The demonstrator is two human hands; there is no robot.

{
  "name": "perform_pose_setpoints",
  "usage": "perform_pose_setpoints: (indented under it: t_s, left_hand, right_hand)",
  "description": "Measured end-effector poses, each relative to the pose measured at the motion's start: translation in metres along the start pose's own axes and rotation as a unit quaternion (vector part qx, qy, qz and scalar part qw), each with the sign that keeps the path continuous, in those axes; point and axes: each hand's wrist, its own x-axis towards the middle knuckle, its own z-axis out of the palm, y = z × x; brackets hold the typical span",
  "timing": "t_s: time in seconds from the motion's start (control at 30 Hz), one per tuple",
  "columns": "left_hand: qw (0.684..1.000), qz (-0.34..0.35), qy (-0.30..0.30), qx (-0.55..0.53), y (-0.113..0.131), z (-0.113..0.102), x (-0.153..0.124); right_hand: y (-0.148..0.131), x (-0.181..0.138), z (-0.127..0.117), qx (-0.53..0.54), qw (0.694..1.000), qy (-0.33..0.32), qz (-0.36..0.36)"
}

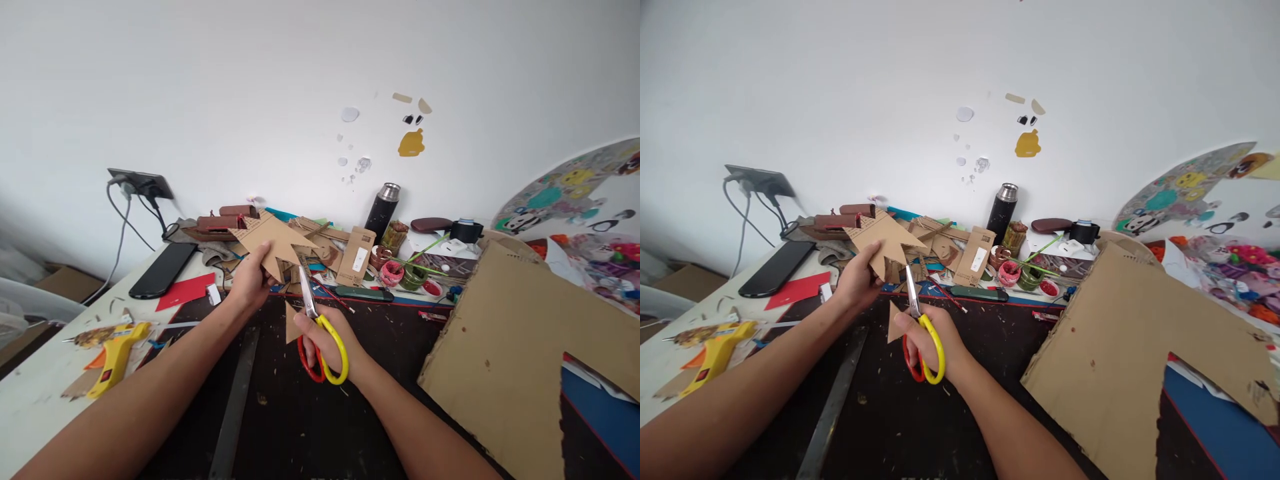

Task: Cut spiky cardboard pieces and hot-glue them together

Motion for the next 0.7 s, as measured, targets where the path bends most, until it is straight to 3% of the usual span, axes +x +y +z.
perform_pose_setpoints:
  t_s: [0.3, 0.47, 0.6, 0.7]
  left_hand:
    - [1.000, -0.004, 0.010, 0.013, 0.000, -0.001, -0.001]
    - [0.999, 0.031, 0.007, -0.005, 0.006, -0.001, 0.003]
    - [1.000, 0.026, 0.004, -0.001, 0.006, 0.000, 0.001]
    - [1.000, 0.016, 0.008, 0.003, 0.004, 0.001, -0.001]
  right_hand:
    - [0.000, 0.013, -0.019, 0.003, 0.990, 0.139, -0.009]
    - [0.002, 0.006, -0.019, -0.116, 0.989, 0.088, -0.005]
    - [-0.004, -0.003, -0.012, -0.244, 0.969, 0.041, -0.007]
    - [-0.012, -0.007, -0.010, -0.246, 0.969, -0.001, 0.030]
